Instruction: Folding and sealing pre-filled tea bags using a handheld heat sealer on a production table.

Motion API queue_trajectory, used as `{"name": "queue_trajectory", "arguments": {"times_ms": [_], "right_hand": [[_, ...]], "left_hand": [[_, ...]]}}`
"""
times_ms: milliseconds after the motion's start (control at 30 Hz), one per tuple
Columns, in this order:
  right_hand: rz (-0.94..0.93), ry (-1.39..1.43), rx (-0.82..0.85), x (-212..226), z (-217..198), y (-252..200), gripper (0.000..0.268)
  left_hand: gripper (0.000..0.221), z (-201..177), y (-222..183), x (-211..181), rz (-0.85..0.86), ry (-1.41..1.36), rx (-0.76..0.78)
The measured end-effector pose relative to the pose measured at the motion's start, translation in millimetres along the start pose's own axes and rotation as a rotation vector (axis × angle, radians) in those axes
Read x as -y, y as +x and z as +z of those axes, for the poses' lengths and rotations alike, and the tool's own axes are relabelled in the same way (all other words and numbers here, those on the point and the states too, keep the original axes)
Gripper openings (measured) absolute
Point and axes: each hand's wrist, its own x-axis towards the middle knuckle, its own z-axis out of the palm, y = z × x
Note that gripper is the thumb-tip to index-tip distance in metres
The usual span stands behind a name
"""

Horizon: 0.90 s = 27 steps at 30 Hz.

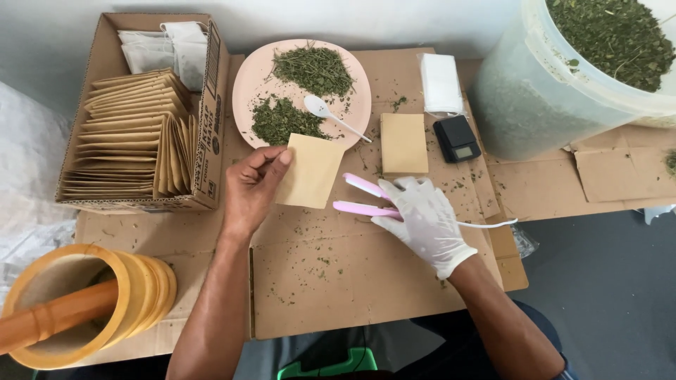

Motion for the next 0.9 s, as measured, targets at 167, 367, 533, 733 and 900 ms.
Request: {"name": "queue_trajectory", "arguments": {"times_ms": [167, 367, 533, 733, 900], "right_hand": [[-0.002, -0.005, -0.002, -1, 12, -2, 0.070], [0.003, 0.006, 0.020, -6, 22, -2, 0.073], [0.043, 0.041, 0.058, 3, 4, 2, 0.073], [0.238, 0.499, -0.024, 41, -48, 11, 0.042], [0.333, 1.145, -0.077, 78, -86, 24, 0.038]], "left_hand": [[0.018, -1, 1, -4, -0.005, -0.013, -0.034], [0.017, 4, 1, -9, -0.009, -0.069, -0.113], [0.017, 10, 2, -8, -0.025, -0.134, -0.171], [0.017, 23, -3, 6, -0.100, -0.312, -0.215], [0.019, 38, -15, -10, -0.180, -0.382, -0.260]]}}
